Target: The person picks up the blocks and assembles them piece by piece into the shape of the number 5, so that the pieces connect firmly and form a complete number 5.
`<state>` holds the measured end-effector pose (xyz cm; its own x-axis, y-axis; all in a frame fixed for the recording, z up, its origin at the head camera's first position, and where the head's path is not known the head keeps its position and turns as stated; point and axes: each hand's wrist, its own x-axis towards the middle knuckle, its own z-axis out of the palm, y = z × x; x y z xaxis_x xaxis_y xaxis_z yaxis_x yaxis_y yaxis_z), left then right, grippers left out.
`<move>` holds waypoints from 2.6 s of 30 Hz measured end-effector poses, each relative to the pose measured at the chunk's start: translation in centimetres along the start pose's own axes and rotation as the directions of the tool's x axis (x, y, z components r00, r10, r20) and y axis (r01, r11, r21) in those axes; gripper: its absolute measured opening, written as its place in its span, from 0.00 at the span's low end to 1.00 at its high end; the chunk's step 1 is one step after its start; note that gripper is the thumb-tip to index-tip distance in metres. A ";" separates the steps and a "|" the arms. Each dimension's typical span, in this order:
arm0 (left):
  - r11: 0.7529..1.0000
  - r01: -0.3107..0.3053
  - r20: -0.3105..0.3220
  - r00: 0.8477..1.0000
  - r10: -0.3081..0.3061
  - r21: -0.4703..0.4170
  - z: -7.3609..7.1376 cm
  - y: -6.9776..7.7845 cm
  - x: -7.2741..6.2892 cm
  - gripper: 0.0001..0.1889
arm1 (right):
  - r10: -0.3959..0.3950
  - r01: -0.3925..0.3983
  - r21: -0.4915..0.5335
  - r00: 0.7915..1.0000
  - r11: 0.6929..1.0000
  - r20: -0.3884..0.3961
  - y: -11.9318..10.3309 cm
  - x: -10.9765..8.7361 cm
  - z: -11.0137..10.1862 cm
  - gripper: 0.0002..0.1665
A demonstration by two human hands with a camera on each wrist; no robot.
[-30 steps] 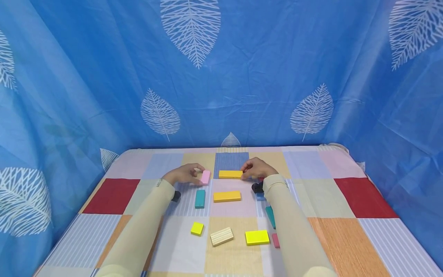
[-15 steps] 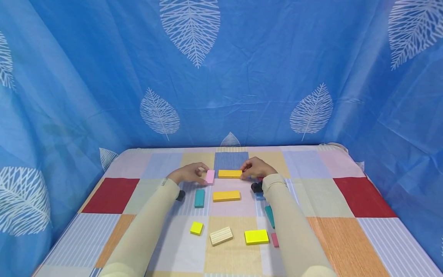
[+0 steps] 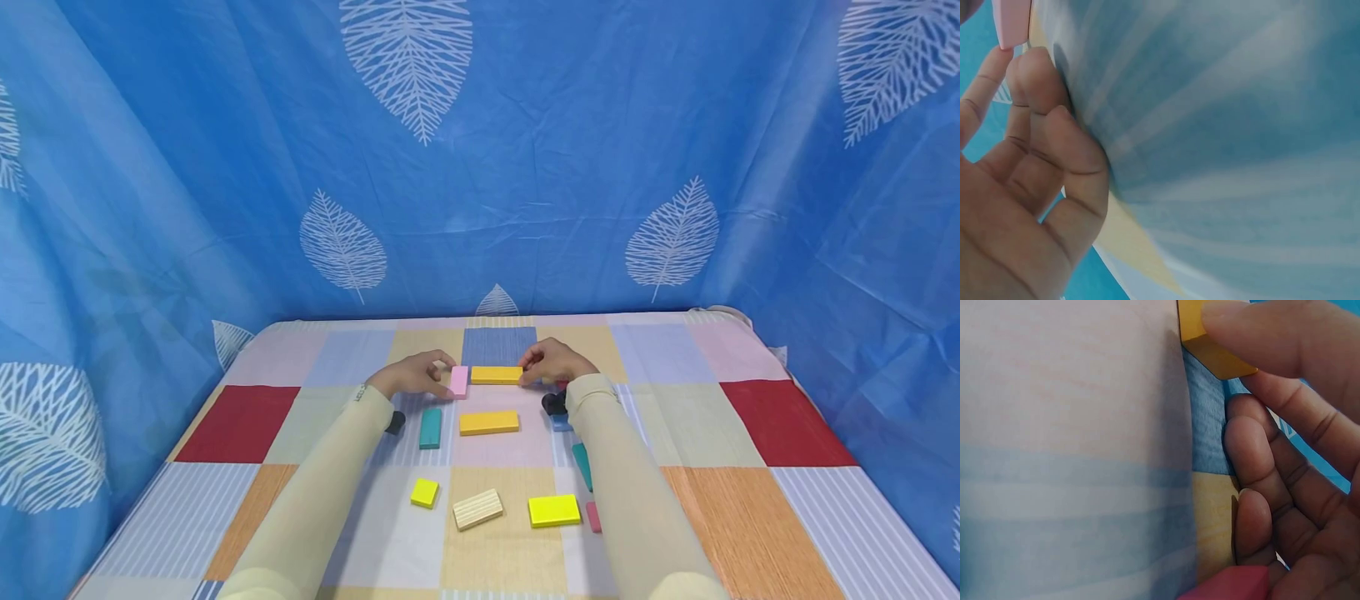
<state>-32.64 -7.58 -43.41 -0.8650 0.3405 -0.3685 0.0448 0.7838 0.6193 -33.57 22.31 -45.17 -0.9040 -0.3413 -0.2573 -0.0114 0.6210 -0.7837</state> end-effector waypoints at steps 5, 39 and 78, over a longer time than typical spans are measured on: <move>1.000 0.018 0.007 1.000 -0.018 0.000 0.0 0.2 0.0 0.29 | -0.002 0.002 0.000 1.000 1.000 -0.002 -0.1 0.0 0.1 0.14; 1.000 0.025 0.011 1.000 -0.025 -0.017 0.5 0.5 0.1 0.30 | 0.032 -0.032 -0.021 0.999 0.999 0.020 -0.2 0.1 -0.3 0.14; 0.995 0.094 -0.012 0.996 -0.094 0.040 1.0 1.2 -0.1 0.31 | -0.079 0.142 0.259 0.968 0.955 -0.238 4.7 -6.4 -3.3 0.29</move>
<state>-32.01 -6.11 -43.37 -0.8716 0.2591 -0.4162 -0.0171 0.8324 0.5539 -29.26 29.72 -45.35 -0.9760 -0.2115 -0.0524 -0.0285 0.3624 -0.9316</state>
